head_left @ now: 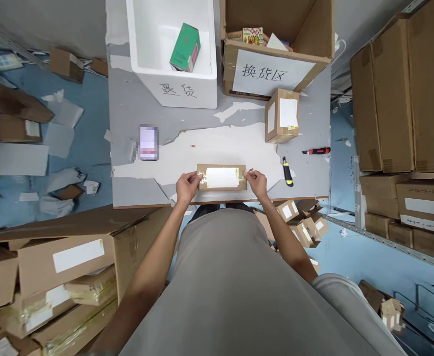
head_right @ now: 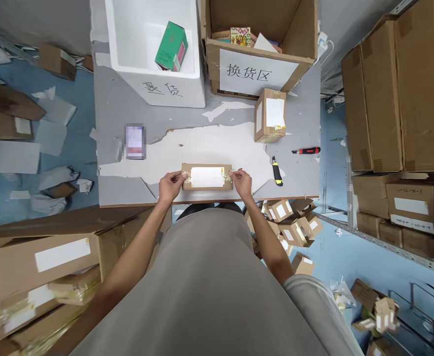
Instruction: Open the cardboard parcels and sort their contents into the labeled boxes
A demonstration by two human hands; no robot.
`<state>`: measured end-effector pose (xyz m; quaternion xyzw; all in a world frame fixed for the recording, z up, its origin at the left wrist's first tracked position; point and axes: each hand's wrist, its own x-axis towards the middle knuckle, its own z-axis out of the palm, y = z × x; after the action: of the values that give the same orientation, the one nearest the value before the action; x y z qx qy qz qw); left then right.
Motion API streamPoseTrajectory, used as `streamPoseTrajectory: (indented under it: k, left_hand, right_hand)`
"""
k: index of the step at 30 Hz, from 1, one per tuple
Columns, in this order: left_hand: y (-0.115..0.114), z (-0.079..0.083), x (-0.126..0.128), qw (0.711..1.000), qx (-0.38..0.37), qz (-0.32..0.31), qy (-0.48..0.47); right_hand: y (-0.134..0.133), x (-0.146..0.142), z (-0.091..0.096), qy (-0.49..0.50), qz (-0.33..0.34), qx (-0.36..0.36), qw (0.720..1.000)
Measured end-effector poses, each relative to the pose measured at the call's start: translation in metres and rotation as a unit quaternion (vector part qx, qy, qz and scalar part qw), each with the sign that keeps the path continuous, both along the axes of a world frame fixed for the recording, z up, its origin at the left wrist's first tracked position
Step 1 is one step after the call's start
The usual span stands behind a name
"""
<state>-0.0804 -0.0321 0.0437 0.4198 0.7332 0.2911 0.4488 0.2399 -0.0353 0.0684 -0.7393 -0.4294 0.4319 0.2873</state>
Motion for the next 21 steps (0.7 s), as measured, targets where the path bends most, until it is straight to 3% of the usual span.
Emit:
streamPoseTrajectory:
  k: [8,13,16,21]
  left_hand:
    - [0.007,0.002,0.001,1.0,-0.021,0.007,0.017]
    - [0.028,0.018,0.02,0.996,0.058,-0.016,0.066]
    - [0.058,0.025,0.061,0.991,0.105,-0.081,0.022]
    - [0.123,0.017,0.173,0.967,0.104,-0.21,-0.096]
  right_hand:
    - [-0.002,-0.003,-0.006,0.014,0.006,-0.003,1.0]
    - [0.009,0.031,-0.012,0.008,-0.012,0.025,1.0]
    - [0.041,0.075,-0.011,-0.062,-0.079,0.063,0.993]
    - [0.118,0.137,-0.007,-0.201,-0.119,0.097,0.967]
